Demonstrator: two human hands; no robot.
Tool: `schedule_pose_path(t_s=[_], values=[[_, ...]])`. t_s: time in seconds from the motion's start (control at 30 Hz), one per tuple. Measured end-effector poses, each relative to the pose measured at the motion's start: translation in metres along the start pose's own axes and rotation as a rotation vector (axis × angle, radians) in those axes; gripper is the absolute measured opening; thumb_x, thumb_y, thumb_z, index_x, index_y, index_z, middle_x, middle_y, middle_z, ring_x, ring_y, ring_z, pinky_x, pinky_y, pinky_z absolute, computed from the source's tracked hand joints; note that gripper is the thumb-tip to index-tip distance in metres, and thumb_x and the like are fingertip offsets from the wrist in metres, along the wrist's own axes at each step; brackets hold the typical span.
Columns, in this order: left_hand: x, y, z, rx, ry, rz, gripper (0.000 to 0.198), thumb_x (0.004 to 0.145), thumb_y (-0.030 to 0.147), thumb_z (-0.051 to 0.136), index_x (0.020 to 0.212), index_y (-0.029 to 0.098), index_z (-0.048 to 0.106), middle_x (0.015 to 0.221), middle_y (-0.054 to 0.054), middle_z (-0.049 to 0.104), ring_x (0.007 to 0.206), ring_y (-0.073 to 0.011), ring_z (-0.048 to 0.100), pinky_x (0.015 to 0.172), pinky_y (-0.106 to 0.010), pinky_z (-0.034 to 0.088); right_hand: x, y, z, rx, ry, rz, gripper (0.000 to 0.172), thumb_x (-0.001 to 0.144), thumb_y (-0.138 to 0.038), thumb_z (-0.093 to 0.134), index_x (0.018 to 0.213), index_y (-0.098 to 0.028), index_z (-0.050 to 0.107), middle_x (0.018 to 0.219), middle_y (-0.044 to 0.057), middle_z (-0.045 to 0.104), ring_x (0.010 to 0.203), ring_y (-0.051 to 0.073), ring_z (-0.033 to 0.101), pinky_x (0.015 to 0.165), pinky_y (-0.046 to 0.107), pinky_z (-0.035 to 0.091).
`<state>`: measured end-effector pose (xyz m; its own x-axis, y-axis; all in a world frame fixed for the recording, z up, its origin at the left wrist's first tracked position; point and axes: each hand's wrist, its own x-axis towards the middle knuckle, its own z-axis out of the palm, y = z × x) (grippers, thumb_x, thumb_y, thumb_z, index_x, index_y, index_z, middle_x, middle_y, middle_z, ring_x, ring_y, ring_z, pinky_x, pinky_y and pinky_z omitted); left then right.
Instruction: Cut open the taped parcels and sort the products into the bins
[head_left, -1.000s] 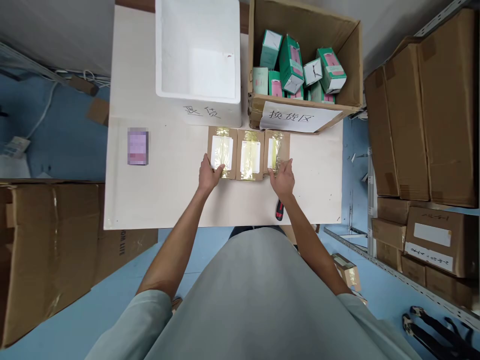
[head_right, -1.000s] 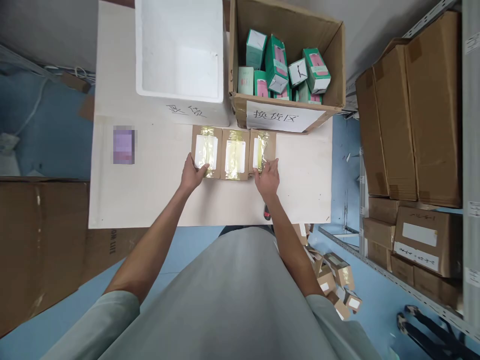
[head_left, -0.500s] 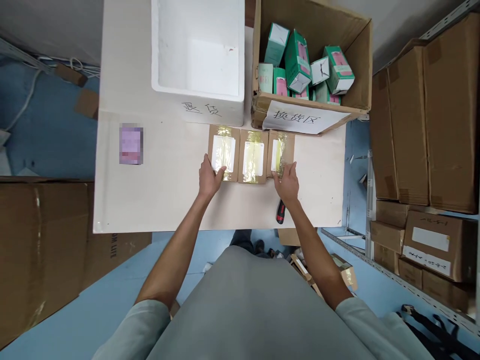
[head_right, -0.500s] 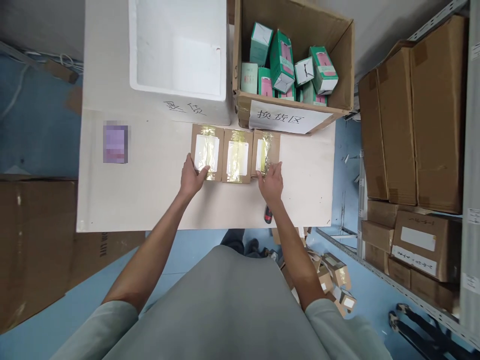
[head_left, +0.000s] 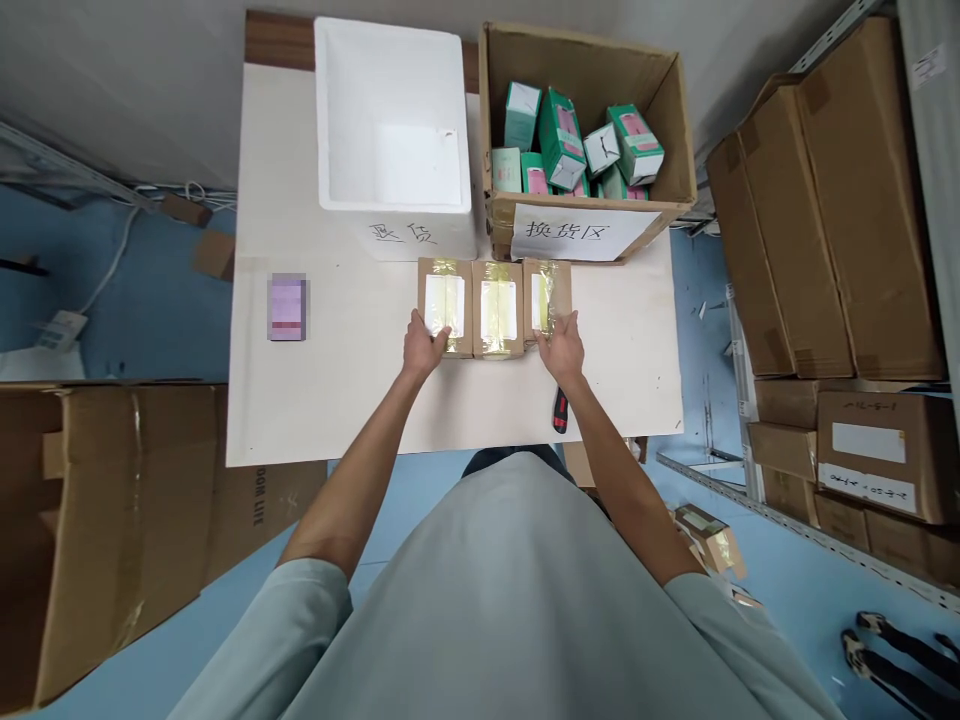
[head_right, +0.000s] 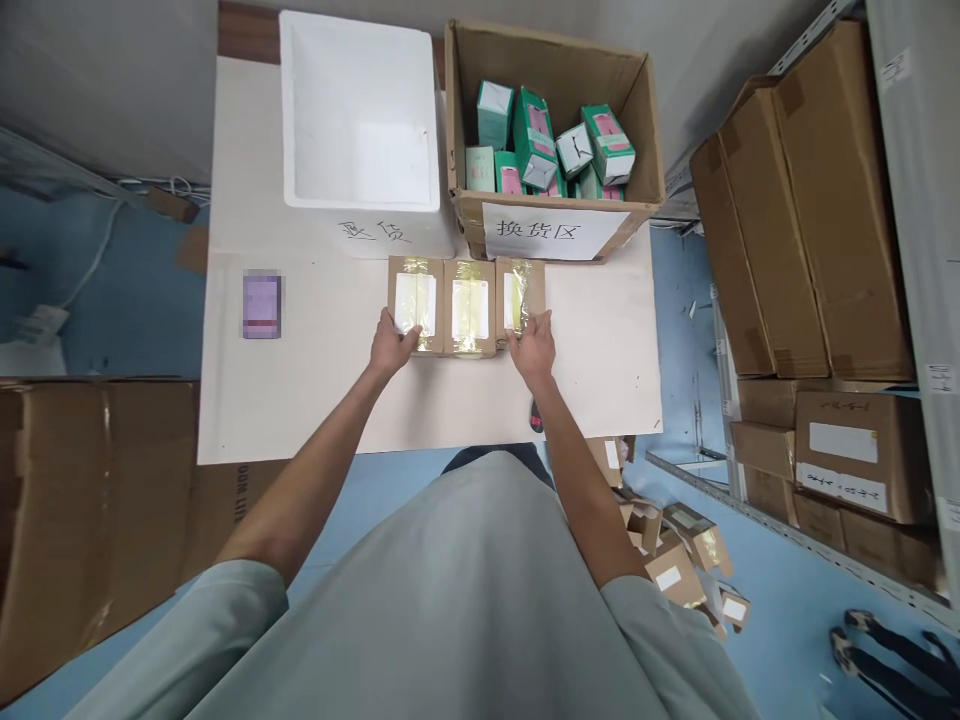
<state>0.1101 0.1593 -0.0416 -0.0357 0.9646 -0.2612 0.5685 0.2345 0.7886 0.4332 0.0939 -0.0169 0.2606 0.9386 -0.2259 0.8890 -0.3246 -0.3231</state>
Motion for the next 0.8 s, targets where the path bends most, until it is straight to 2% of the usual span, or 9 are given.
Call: schedule_pose_path(t_s=[0.13, 0.27, 0.4, 0.63, 0.8], values=[[0.001, -0.001, -0.001, -0.031, 0.000, -0.007, 0.093, 0.097, 0.063, 0.078, 0.171, 0.016, 0.044, 0.161, -0.029, 0.061, 0.159, -0.0537, 0.053, 0.131, -0.076, 0.043, 0.000, -0.004, -0.001, 0.001, -0.011, 0.000, 0.077, 0.119, -0.054, 0.048, 0.175, -0.001, 0.043, 0.189, 0.037, 0.024, 0.176, 0.044, 0.036, 0.130, 0.059, 0.050], [0.000, -0.005, 0.000, -0.015, 0.008, -0.046, 0.102, 0.096, 0.062, 0.078, 0.175, 0.011, 0.039, 0.168, -0.033, 0.055, 0.163, -0.0543, 0.048, 0.135, -0.073, 0.040, -0.002, -0.009, -0.003, -0.041, -0.029, 0.015, 0.077, 0.120, -0.053, 0.047, 0.176, 0.000, 0.041, 0.190, 0.037, 0.022, 0.178, 0.042, 0.031, 0.133, 0.055, 0.047], [-0.001, -0.008, 0.002, -0.018, 0.015, -0.055, 0.109, 0.096, 0.064, 0.077, 0.179, 0.009, 0.032, 0.175, -0.034, 0.048, 0.167, -0.0539, 0.043, 0.139, -0.070, 0.035, -0.003, -0.012, -0.006, -0.080, -0.029, 0.021, 0.077, 0.121, -0.055, 0.045, 0.176, -0.002, 0.042, 0.189, 0.036, 0.025, 0.177, 0.042, 0.035, 0.130, 0.055, 0.050], [-0.001, -0.010, 0.004, -0.019, 0.009, -0.067, 0.112, 0.097, 0.067, 0.074, 0.180, 0.006, 0.029, 0.175, -0.035, 0.047, 0.169, -0.0540, 0.040, 0.141, -0.069, 0.033, -0.004, -0.018, -0.012, -0.109, -0.054, 0.030, 0.078, 0.121, -0.053, 0.046, 0.176, 0.002, 0.041, 0.188, 0.040, 0.024, 0.175, 0.044, 0.038, 0.132, 0.056, 0.047], [0.002, -0.016, 0.004, -0.046, 0.016, -0.060, 0.111, 0.095, 0.065, 0.078, 0.181, 0.013, 0.030, 0.180, -0.031, 0.043, 0.172, -0.0517, 0.036, 0.142, -0.069, 0.029, -0.004, -0.016, -0.011, -0.109, -0.045, 0.012, 0.079, 0.121, -0.056, 0.042, 0.175, 0.002, 0.042, 0.187, 0.040, 0.026, 0.175, 0.043, 0.039, 0.132, 0.056, 0.048]])
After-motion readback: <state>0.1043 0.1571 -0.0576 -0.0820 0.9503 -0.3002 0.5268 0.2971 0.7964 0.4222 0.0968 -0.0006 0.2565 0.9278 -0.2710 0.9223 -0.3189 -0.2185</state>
